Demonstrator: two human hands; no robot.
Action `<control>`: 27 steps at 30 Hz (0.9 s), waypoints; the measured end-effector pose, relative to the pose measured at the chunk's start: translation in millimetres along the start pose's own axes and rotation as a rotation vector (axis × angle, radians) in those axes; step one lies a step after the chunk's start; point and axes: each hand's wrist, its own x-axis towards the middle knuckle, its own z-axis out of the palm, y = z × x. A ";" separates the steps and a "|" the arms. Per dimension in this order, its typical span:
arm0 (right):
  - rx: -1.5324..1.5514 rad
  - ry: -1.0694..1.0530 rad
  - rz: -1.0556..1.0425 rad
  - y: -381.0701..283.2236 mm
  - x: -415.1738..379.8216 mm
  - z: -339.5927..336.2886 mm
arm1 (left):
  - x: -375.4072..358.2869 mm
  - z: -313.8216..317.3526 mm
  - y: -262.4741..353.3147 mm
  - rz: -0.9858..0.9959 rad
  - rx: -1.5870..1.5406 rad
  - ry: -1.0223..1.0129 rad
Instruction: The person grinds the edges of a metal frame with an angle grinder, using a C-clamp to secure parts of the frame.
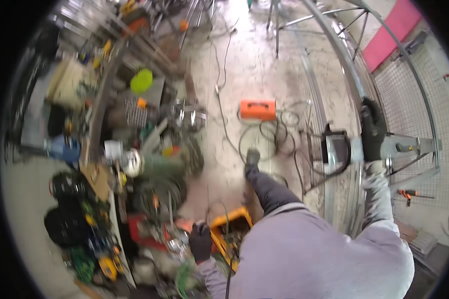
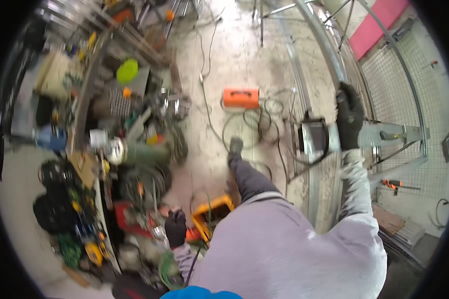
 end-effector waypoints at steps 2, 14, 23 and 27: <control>0.207 -0.002 0.175 -21.3 5.8 62.2 | 63.0 -0.5 40.1 -0.149 -0.138 -0.056; 0.579 -0.598 0.445 -62.2 57.4 303.0 | 344.7 22.2 147.5 0.008 0.078 -0.209; 0.473 -0.485 0.174 -31.5 258.8 394.7 | 594.9 89.1 225.3 0.080 0.140 -0.335; 0.227 -0.325 0.060 24.1 349.2 447.8 | 794.5 159.3 239.6 0.199 0.137 -0.395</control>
